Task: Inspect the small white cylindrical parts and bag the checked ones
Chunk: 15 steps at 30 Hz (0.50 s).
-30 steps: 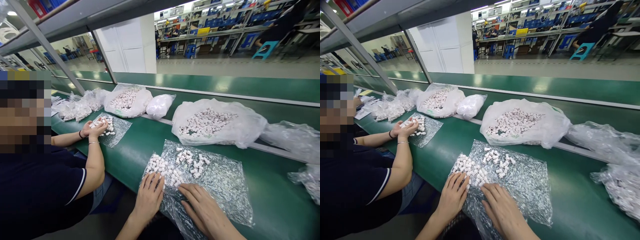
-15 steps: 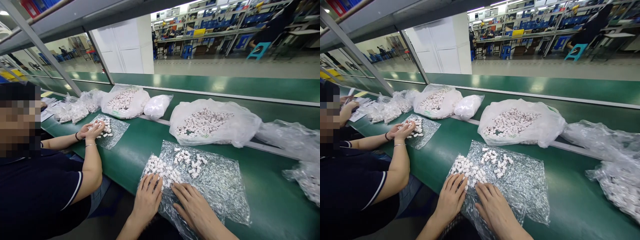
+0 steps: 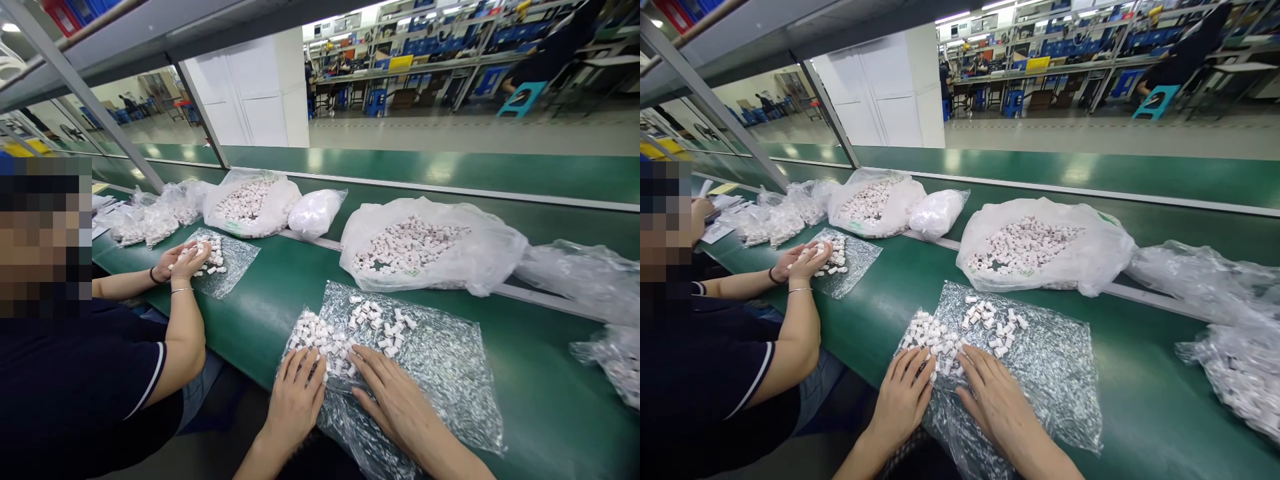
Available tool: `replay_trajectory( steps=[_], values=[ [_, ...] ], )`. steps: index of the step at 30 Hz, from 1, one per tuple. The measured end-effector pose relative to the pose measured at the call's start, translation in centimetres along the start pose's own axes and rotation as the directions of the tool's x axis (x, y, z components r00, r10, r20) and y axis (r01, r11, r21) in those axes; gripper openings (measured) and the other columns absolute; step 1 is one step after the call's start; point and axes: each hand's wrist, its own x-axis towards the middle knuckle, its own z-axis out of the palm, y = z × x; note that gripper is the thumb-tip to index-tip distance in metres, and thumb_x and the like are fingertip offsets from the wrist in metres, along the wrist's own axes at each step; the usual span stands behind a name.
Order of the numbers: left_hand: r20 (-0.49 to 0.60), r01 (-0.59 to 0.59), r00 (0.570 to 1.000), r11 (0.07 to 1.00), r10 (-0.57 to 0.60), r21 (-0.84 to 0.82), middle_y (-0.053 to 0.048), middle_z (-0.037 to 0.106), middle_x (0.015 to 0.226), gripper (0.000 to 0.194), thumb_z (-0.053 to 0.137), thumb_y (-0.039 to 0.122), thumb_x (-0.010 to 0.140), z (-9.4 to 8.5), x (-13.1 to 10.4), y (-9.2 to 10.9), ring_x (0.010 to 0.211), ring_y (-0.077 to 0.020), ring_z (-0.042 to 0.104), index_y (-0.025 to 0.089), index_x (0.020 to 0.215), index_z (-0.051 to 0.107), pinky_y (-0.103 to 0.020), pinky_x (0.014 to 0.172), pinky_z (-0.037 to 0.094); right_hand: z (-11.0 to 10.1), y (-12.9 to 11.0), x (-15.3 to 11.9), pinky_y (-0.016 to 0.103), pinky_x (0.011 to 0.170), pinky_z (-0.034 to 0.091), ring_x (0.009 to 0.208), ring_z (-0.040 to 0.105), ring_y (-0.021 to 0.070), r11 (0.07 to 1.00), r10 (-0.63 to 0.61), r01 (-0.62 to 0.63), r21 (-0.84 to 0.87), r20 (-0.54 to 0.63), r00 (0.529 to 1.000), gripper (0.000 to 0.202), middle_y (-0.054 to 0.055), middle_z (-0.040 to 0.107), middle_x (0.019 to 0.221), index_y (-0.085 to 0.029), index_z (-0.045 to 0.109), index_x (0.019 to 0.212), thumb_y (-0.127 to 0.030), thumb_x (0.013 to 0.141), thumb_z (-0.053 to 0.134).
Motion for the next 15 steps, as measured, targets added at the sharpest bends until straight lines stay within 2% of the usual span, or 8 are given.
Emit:
replay_trajectory(
  steps=[5,10,15],
  values=[
    [0.000,0.004,1.000,1.000,-0.004,0.003,-0.006,0.061,0.137,0.040,0.050,0.022,0.097,0.1,0.0,0.0,0.128,-0.0263,0.051,0.019,0.137,0.057,-0.045,0.110,0.042,0.4,-0.1,0.9,0.047,0.100,0.053,0.129,0.054,0.0295,0.993,-0.107,0.107,-0.044,0.000,0.994,0.048,0.014,0.054,0.145,-0.012,0.051,0.141,-0.041,0.104,0.041],
    [0.009,0.010,1.000,1.000,-0.010,-0.006,-0.006,0.061,0.137,0.041,0.050,0.022,0.097,0.2,-0.1,0.0,0.128,-0.0264,0.051,0.019,0.137,0.057,-0.045,0.110,0.042,0.3,0.1,1.9,0.046,0.100,0.052,0.124,0.057,0.0285,0.996,-0.086,0.086,0.006,0.008,0.996,0.043,0.014,0.061,0.136,-0.013,0.059,0.132,-0.039,0.105,0.040],
    [0.010,0.013,1.000,1.000,-0.013,-0.005,-0.006,0.061,0.137,0.041,0.051,0.021,0.096,0.2,-0.1,0.0,0.128,-0.0272,0.052,0.018,0.136,0.058,-0.047,0.109,0.044,0.8,0.4,3.0,0.045,0.102,0.051,0.130,0.052,0.0290,0.986,-0.156,0.155,-0.058,-0.020,0.988,0.050,0.015,0.054,0.144,-0.009,0.052,0.140,-0.042,0.104,0.040]
  ],
)
